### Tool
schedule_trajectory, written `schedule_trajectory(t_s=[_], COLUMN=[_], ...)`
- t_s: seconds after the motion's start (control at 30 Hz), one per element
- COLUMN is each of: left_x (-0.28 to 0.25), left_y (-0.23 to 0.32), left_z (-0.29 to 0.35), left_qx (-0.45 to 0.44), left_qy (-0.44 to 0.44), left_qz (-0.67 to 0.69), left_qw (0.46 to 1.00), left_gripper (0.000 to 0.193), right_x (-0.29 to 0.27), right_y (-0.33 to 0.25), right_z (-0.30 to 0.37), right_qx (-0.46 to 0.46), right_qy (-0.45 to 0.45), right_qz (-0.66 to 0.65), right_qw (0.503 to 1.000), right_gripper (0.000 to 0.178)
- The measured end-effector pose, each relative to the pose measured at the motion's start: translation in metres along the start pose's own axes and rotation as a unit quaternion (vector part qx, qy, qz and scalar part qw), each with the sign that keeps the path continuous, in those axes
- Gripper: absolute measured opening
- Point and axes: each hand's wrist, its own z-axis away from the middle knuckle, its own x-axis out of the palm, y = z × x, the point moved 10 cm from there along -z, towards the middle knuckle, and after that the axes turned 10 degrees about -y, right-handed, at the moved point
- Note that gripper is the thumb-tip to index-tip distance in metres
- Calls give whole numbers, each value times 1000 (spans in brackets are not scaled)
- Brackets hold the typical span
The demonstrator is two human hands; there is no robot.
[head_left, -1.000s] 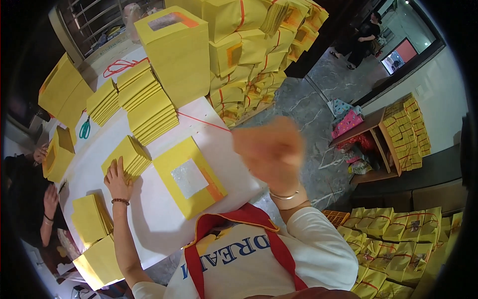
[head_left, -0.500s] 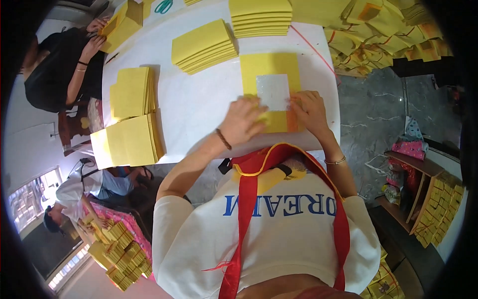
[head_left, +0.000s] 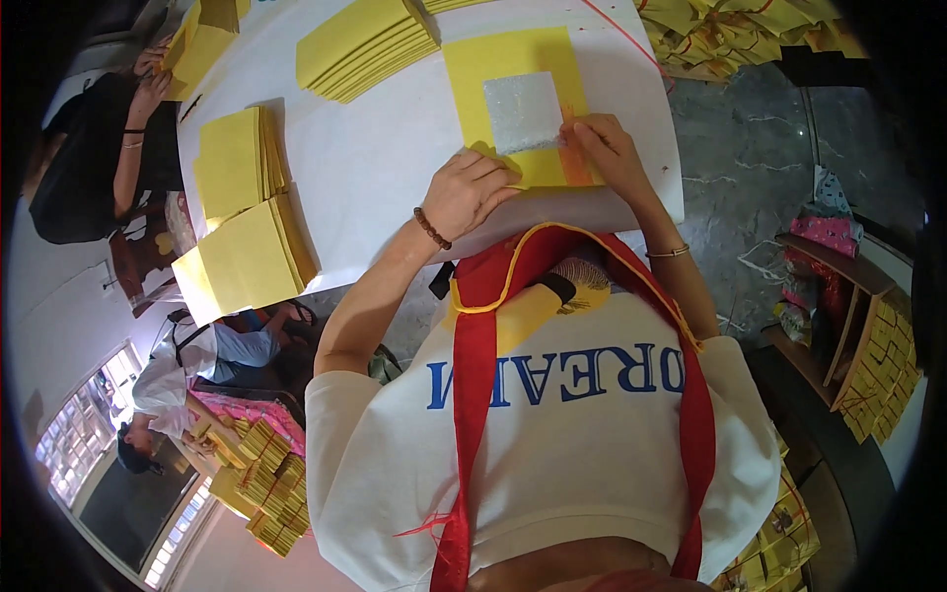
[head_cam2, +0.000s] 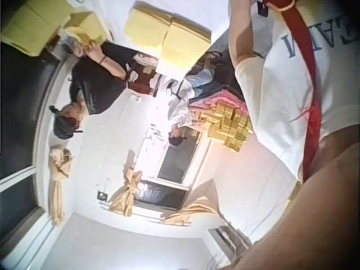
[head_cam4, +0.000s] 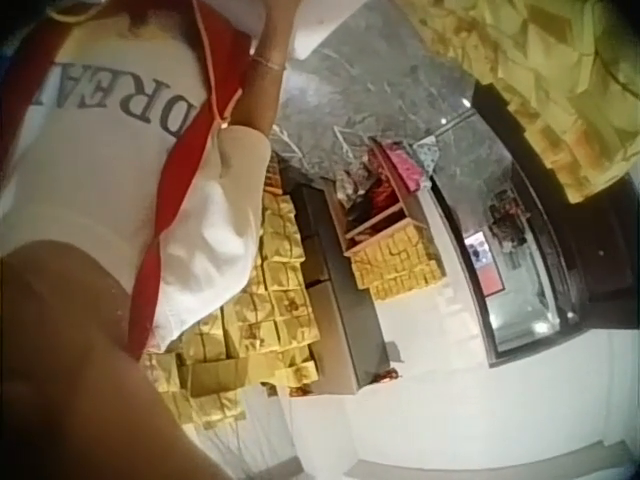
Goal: Folding and stacking yellow joss paper sheets on a table.
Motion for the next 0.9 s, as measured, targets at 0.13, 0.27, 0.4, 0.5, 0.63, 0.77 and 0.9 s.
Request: schedule_trajectory(t_s=[0.13,0.27,0.4,0.5,0.63,0.77,0.9], left_x=[1,5,4,6,9,12,18], left_y=[0,-7,-17,-25,-32,-37,-44], left_z=[-1,-2,-1,-1,-1,-2,-2], left_qx=[-16,-37,-63,-83,-104,-130,-172], left_qy=[9,7,22,21,8,-17,-52], left_qz=[4,21,70,118,147,162,191], left_qw=[1000,999,995,989,984,978,965], left_gripper=[13,11,11,10,9,11,14], right_x=[2,4,7,8,7,7,6], right_y=[30,37,36,37,36,38,33], right_z=[5,4,5,5,4,4,4], right_qx=[77,77,98,101,92,111,108], right_qy=[25,20,24,21,18,19,21], right_qz=[-143,-150,-247,-255,-213,-223,-223], right_qw=[986,986,964,961,973,968,969], right_gripper=[26,27,29,31,29,29,30])
